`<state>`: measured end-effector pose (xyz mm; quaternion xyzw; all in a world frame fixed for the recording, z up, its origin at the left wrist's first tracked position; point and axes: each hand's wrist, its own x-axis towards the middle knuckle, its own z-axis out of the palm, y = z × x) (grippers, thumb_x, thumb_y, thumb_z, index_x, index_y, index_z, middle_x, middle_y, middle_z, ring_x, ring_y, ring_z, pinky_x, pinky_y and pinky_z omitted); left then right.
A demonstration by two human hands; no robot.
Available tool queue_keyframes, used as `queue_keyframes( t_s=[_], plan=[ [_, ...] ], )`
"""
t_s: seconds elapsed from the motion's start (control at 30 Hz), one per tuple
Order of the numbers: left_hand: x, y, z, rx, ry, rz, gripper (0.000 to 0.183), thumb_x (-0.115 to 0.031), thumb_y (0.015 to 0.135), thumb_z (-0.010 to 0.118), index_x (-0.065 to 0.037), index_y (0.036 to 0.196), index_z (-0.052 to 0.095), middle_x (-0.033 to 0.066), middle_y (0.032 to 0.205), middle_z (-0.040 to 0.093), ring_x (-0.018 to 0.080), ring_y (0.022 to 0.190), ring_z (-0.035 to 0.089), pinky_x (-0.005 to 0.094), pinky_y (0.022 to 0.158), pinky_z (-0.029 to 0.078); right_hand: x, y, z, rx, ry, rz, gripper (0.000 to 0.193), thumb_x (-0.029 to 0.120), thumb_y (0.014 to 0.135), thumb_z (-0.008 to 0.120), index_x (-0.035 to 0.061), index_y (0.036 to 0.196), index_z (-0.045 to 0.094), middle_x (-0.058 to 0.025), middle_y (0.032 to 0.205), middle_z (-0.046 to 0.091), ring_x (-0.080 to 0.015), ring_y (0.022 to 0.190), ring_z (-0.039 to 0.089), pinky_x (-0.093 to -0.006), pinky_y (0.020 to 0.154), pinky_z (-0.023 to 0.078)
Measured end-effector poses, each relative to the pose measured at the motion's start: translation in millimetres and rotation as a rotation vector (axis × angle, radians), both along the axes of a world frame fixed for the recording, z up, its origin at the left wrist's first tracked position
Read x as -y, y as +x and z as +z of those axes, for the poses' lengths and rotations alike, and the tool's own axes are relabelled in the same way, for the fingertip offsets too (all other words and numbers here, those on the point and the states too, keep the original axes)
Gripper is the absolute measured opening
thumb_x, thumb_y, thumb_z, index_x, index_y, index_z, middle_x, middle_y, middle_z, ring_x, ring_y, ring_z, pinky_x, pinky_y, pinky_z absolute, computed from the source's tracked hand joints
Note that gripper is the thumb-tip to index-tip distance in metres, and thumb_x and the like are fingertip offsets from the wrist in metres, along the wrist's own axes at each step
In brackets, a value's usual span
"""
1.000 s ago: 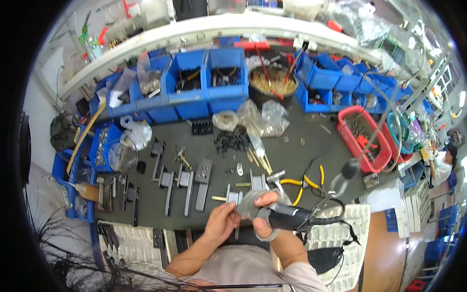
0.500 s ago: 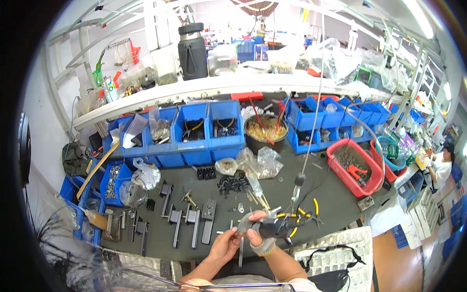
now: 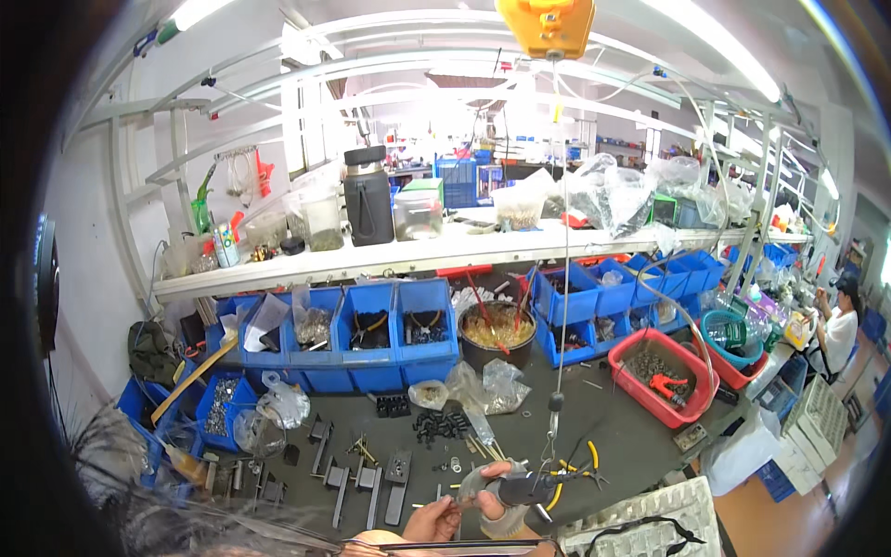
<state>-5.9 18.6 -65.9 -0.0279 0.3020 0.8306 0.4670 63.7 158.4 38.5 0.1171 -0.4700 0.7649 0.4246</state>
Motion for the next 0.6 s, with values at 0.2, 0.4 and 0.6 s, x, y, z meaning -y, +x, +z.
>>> queue_keyframes(
  t_s=[0.2, 0.4, 0.6],
  plan=[
    [-3.9, 4.6, 25.8, -0.219, -0.142, 0.008, 0.033, -0.022, 0.104, 0.052, 0.009, 0.1, 0.063, 0.0118, 0.078, 0.065, 0.0158, 0.062, 0.059, 0.0263, 0.055, 0.047, -4.2, 6.2, 0.9, 0.01, -0.041, -0.041, 0.044, 0.017, 0.083, 0.076, -0.0014, 0.112, 0.048, -0.0151, 0.085, 0.062, -0.0194, 0.065, 0.061, -0.0335, 0.061, 0.052],
    [-5.8, 10.3, 46.8, -0.367, -0.223, 0.023, 0.035, -0.023, 0.105, 0.049, 0.008, 0.099, 0.065, 0.0118, 0.076, 0.065, 0.015, 0.06, 0.058, 0.0259, 0.054, 0.045, -0.9, -3.0, 28.3, -0.175, -0.098, 0.006, 0.041, 0.014, 0.086, 0.073, -0.0012, 0.115, 0.047, -0.0134, 0.075, 0.059, -0.022, 0.065, 0.06, -0.0381, 0.06, 0.052],
    [7.1, 16.4, 37.4, -0.262, -0.17, 0.006, 0.034, -0.024, 0.105, 0.051, 0.006, 0.097, 0.063, 0.0118, 0.076, 0.064, 0.0166, 0.059, 0.058, 0.0275, 0.049, 0.043, 6.5, 7.1, 32.8, -0.071, -0.165, 0.019, 0.04, 0.016, 0.084, 0.074, 0.0013, 0.112, 0.05, -0.0118, 0.072, 0.059, -0.0212, 0.063, 0.06, -0.0369, 0.059, 0.052]
  ],
)
